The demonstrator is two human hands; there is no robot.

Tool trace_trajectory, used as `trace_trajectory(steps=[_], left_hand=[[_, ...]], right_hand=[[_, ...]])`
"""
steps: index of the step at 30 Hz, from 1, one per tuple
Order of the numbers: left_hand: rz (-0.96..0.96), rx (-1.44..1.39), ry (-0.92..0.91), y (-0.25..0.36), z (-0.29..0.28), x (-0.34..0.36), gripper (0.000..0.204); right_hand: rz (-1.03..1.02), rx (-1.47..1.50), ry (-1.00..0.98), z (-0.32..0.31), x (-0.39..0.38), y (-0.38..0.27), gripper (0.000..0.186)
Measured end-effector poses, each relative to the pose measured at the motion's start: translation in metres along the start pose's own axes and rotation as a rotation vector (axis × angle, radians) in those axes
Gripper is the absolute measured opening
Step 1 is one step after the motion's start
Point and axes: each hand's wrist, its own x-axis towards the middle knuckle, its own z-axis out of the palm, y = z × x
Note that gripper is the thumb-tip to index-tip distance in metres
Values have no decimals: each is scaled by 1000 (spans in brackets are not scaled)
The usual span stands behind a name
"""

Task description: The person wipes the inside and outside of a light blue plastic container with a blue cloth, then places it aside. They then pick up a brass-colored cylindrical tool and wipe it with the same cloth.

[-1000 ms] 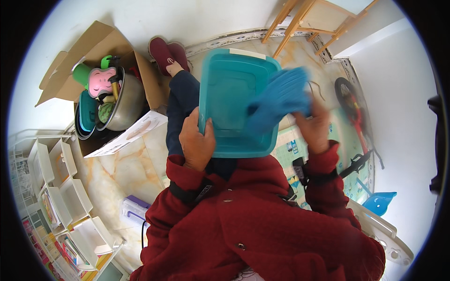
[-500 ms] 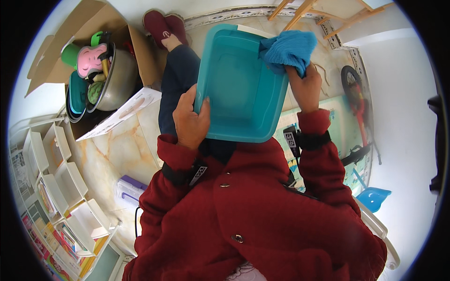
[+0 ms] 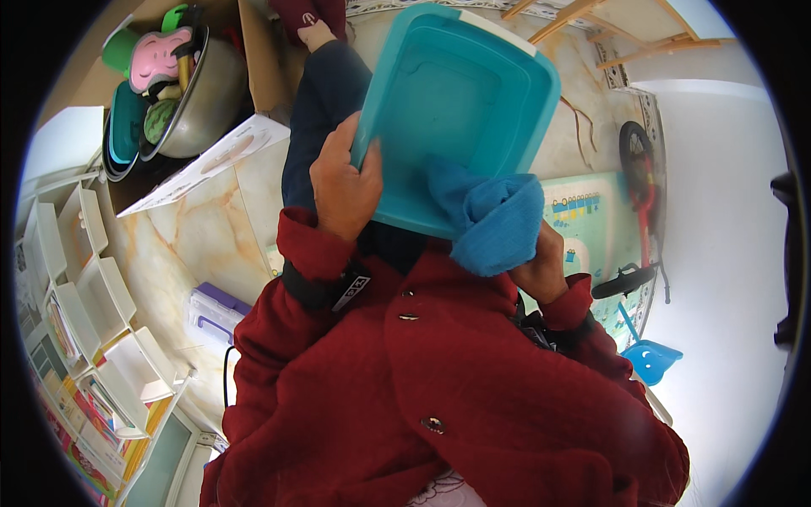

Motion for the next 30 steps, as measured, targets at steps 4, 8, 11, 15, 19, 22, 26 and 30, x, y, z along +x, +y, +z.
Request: trace_trajectory(steps=[4, 8, 11, 15, 19, 22, 26, 30], left_hand=[[-17, -32, -24, -3, -5, -2, 32], [-48, -56, -11, -7, -10, -1, 31], [-71, -98, 2, -9, -11, -2, 31], [-131, -156, -1, -7, -11, -3, 32], [-149, -169, -23, -1, -10, -4, 33], [-159, -186, -42, 6, -14, -5, 31], [-124, -172, -67, 11, -22, -5, 29], [-168, -213, -111, 7, -27, -1, 30]], right_hand=[[-30, -33, -42, -22, 7, 11, 24], [-131, 14, 376, -42, 28, 17, 20], [-193, -306, 368, -45, 26, 0, 23], [-348, -302, 161, -15, 20, -33, 34], [-419, -535, -237, 36, 36, -51, 52], [-551, -530, -232, 72, 47, -57, 61], [-528, -557, -344, 55, 50, -51, 61], [-524, -597, -292, 22, 42, -39, 60]])
